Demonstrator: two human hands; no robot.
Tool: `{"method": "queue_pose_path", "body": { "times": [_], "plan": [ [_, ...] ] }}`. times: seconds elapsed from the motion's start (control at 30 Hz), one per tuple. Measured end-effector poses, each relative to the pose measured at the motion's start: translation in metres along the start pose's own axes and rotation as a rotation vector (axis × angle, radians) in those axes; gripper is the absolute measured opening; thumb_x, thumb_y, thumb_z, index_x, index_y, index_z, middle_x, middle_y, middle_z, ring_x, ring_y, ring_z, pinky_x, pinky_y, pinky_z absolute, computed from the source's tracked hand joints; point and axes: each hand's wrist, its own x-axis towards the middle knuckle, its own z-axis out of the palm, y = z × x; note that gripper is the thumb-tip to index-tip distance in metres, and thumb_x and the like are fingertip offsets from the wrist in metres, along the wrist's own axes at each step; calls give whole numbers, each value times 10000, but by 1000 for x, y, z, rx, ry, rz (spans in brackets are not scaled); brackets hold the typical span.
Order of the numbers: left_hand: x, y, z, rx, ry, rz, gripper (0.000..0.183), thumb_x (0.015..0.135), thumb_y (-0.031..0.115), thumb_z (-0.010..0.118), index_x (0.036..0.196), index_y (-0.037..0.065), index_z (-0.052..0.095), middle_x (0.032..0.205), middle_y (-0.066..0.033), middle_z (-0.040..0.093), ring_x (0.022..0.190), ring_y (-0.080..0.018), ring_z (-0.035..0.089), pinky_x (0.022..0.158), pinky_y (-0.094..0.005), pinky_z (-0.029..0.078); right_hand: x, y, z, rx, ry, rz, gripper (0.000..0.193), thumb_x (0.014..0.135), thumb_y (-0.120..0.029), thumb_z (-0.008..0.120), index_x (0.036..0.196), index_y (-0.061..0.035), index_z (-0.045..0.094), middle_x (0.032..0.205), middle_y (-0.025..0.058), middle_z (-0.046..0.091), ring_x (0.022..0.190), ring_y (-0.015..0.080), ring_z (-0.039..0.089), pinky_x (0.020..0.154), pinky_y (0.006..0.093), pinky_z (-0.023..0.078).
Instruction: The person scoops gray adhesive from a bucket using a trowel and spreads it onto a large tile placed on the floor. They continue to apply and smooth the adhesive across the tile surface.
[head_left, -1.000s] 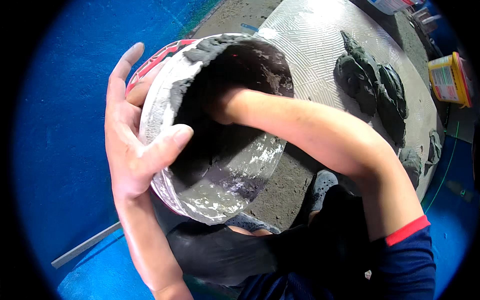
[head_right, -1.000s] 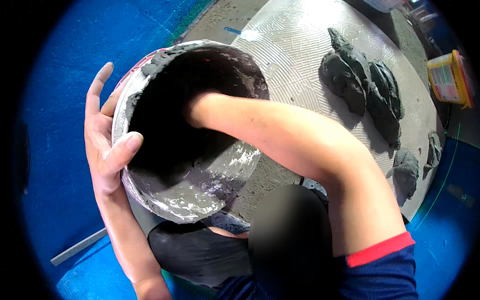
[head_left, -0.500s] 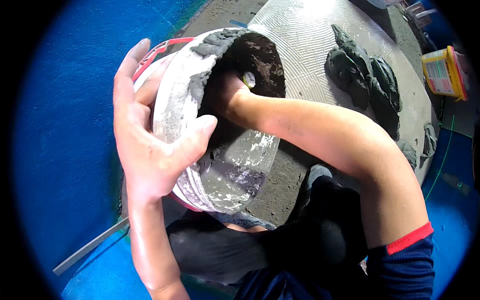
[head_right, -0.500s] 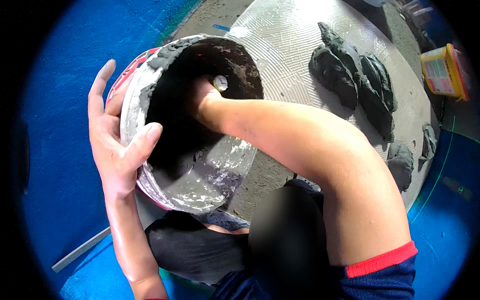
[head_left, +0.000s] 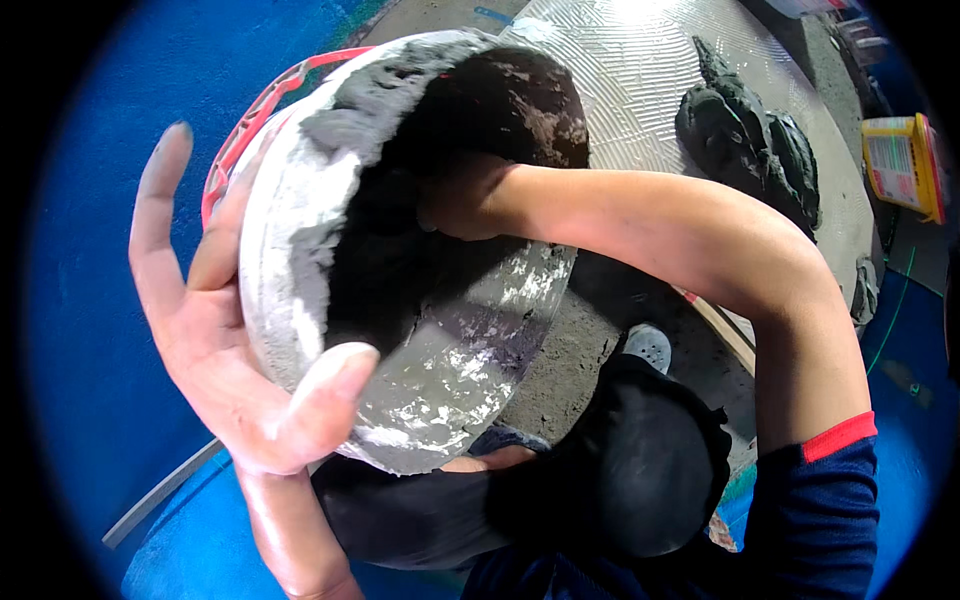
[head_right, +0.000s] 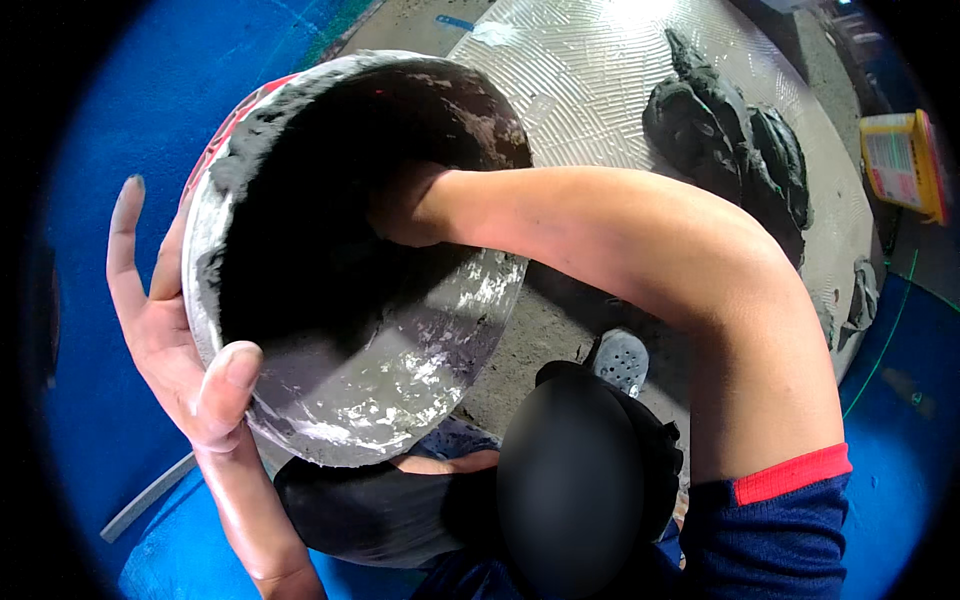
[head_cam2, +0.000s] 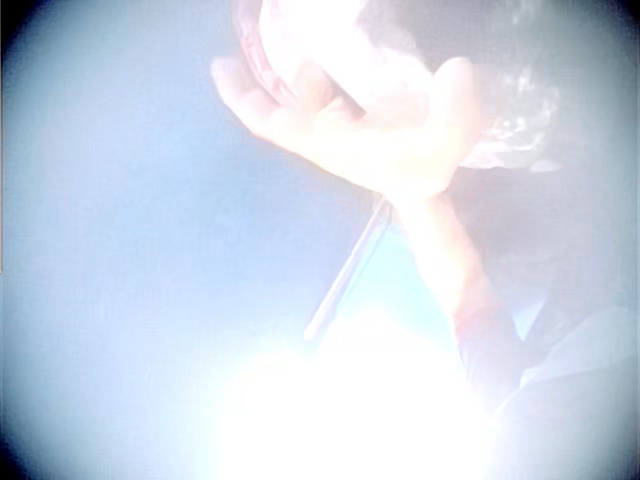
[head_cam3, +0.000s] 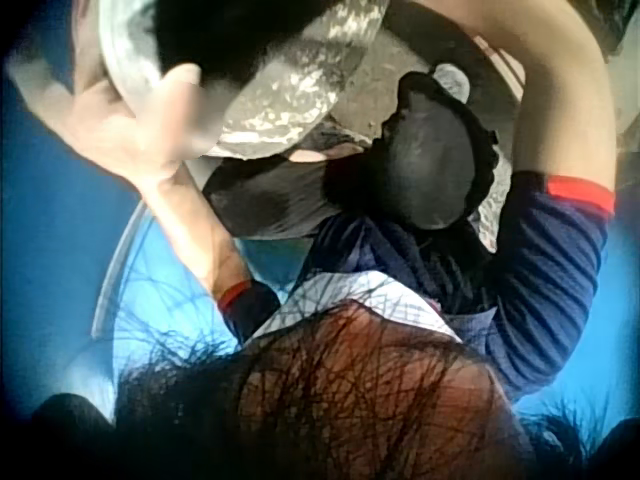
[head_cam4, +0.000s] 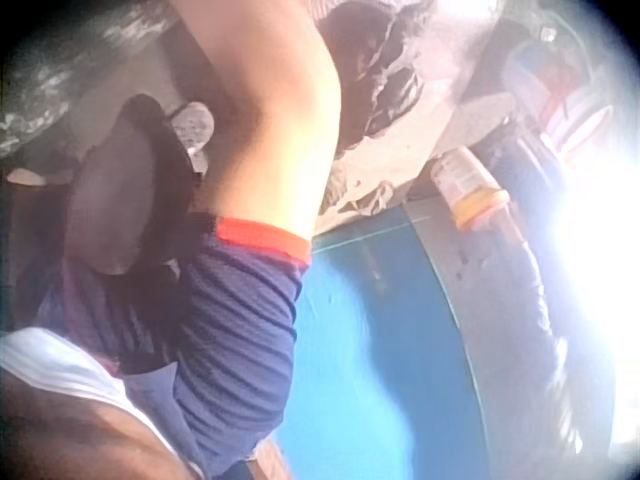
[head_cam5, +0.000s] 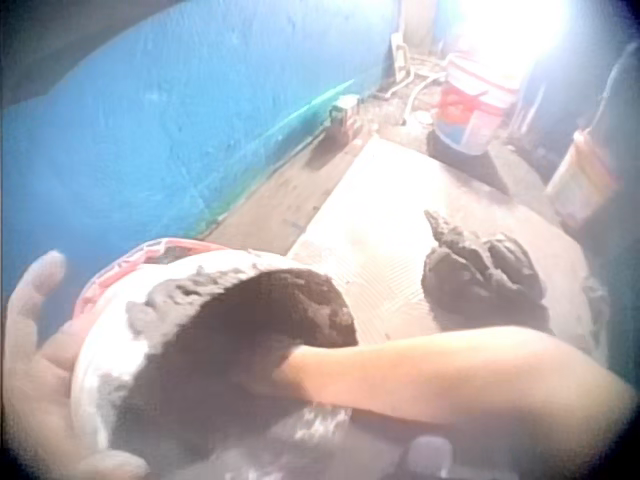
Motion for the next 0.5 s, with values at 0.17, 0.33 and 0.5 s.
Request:
{"method": "queue_pose_path", "body": {
  "times": [0.17,0.33,0.5],
  "plan": [
    [-6,-1,-9,22,41,1,1281,592,479,846,1501,-71,129,1354,-260,543,1236,-325,564,1114,-404,375,6,5,23,-373,-186,-313,318,783,-193,643,1035,-7,704,1031,213,694,1051,352,650,916,409,512],
    [-8,7,-3,-86,35,29,1259,589,359,868,1501,-59,107,1304,-265,563,1229,-318,557,1069,-401,424,4,11,61,-98,-298,-406,339,796,-267,657,979,15,708,1004,228,684,1021,373,642,894,414,516],
    [-14,15,-7,-35,25,2,1235,588,325,862,1508,-42,125,1337,-258,542,1248,-310,543,1064,-391,424,-27,-22,53,184,-300,-139,372,779,-343,688,900,7,721,942,204,705,924,360,671,810,417,539]
  ]
}}
